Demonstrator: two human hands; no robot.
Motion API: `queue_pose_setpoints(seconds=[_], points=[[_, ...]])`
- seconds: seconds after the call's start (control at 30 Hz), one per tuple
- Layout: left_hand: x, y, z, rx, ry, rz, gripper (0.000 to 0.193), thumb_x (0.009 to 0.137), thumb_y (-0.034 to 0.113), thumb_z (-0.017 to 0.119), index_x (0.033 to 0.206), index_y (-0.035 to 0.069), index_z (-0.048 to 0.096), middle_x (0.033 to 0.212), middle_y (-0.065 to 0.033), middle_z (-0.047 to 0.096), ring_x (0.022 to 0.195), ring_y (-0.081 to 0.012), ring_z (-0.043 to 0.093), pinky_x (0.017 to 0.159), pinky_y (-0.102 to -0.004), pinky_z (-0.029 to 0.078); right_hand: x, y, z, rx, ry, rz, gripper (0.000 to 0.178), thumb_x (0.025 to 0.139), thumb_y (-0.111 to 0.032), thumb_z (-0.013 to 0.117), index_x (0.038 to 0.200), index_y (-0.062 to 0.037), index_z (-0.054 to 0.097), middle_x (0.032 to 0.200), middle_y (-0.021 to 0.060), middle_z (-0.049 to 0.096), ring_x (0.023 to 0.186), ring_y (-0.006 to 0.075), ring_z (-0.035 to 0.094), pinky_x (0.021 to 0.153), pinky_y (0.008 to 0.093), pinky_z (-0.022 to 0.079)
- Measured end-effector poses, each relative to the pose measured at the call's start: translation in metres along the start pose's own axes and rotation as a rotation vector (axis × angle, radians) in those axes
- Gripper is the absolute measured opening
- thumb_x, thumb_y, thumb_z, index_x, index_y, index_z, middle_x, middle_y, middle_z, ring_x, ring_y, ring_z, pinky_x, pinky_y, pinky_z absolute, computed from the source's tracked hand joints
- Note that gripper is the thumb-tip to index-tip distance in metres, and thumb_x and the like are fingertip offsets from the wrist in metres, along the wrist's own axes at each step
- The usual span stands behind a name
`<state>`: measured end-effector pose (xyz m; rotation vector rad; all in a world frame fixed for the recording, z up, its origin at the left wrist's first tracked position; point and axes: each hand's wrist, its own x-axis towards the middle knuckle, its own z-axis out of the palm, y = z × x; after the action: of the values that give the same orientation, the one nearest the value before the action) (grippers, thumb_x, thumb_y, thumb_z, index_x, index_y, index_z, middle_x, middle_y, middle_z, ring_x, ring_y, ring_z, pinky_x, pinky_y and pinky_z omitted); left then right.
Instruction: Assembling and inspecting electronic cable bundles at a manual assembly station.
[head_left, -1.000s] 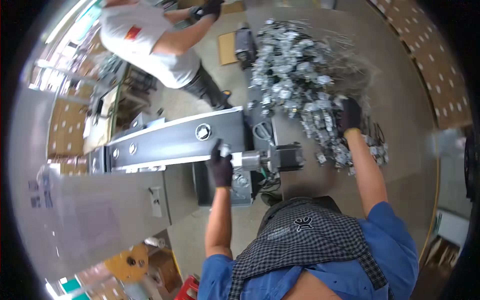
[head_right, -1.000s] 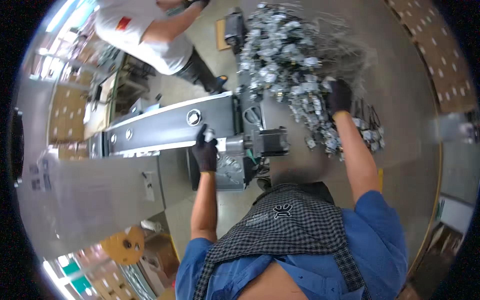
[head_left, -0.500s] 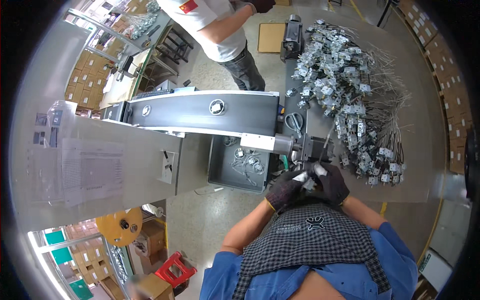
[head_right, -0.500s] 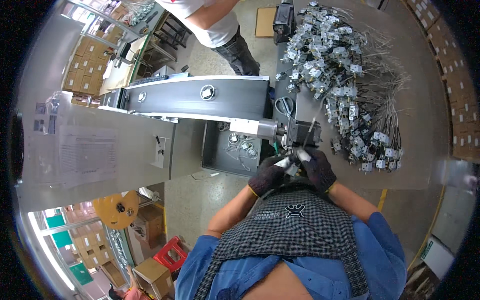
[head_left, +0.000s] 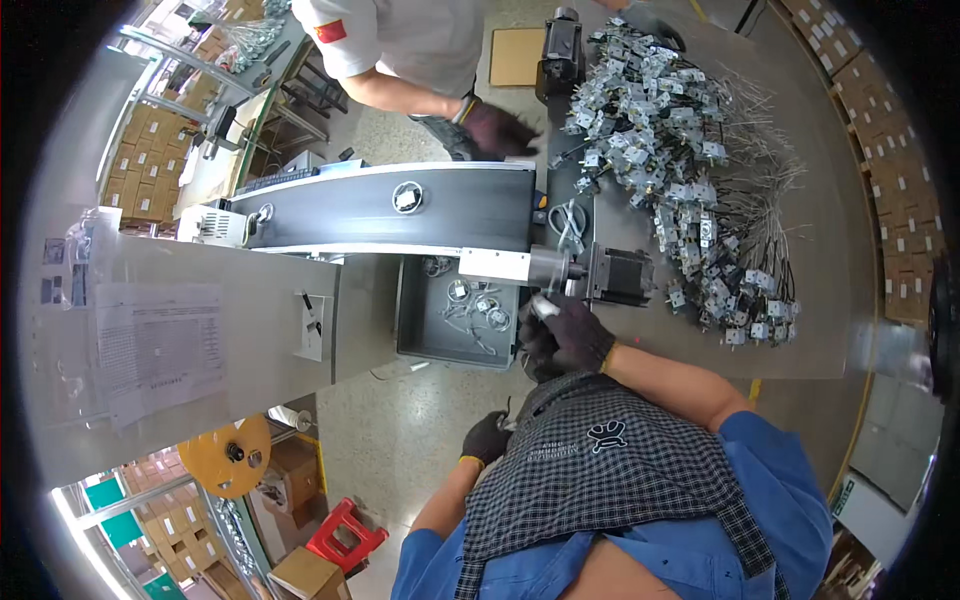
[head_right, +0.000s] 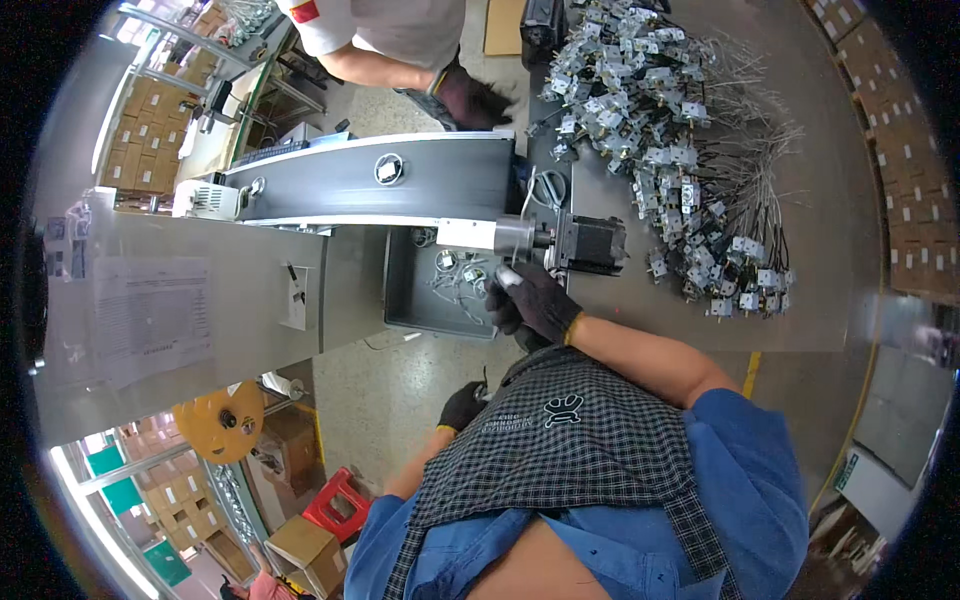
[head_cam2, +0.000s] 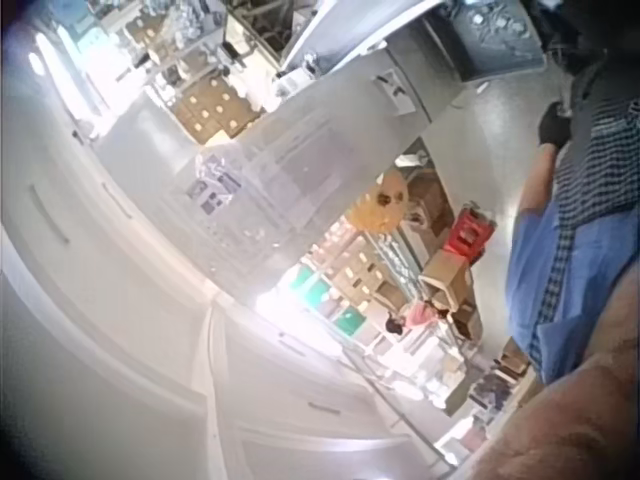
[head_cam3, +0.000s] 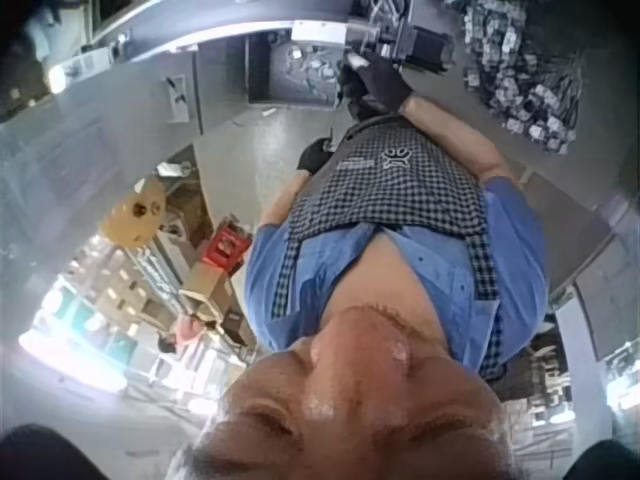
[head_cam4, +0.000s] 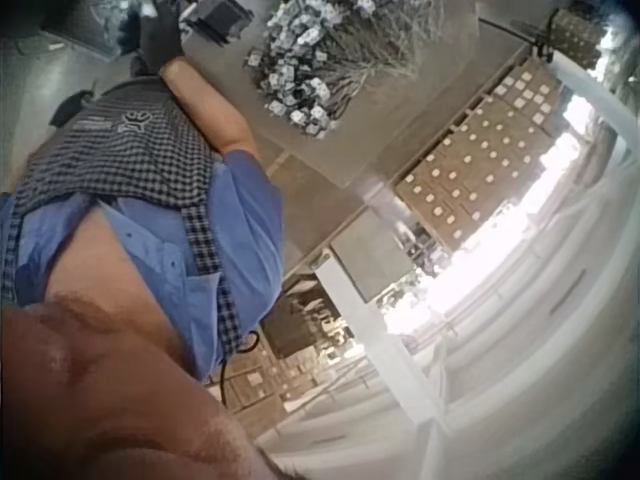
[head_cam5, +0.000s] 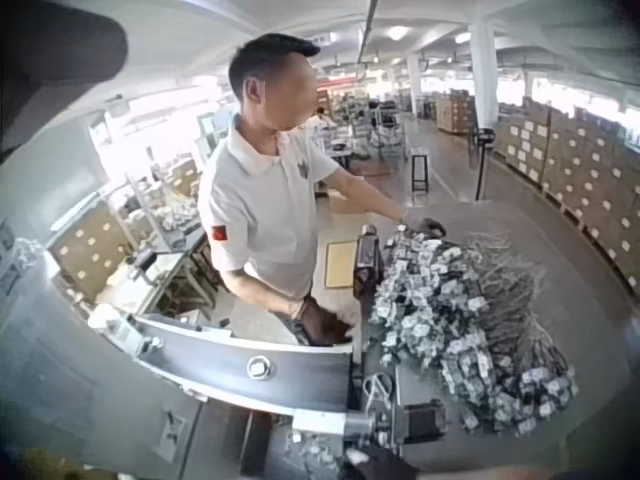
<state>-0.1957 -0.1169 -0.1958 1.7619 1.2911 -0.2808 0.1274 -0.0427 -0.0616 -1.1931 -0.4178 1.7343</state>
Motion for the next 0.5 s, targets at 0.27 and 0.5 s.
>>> queue_pose_setpoints(seconds=[0.27, 0.5], points=[[-0.057, -0.063, 0.034, -0.178, 0.067, -0.115, 0.043, 0.097, 0.045, 0.056, 0.123, 0.012, 0.066, 0.107, -0.0215, 0.072, 0.101, -0.0436, 0.068, 0.087, -0.051, 0.054, -0.007, 0.037, 0.0, 0.224, -0.051, 0.582, 0.032, 0.105, -0.03, 0.044, 0.115, -0.0041, 0.06, 0.1, 0.0105, 0.07, 0.081, 0.0301, 0.072, 0.057, 0.0454, 0.056], [-0.011, -0.05, 0.045, -0.306, 0.022, -0.078, 0.048, 0.097, 0.042, 0.057, 0.128, 0.007, 0.065, 0.119, -0.024, 0.068, 0.113, -0.0407, 0.065, 0.096, -0.046, 0.051, -0.001, 0.02, -0.003, 0.179, 0.036, 0.478, 0.033, 0.105, -0.032, 0.041, 0.114, -0.0074, 0.061, 0.105, 0.0121, 0.069, 0.066, 0.0282, 0.07, 0.053, 0.0406, 0.054]])
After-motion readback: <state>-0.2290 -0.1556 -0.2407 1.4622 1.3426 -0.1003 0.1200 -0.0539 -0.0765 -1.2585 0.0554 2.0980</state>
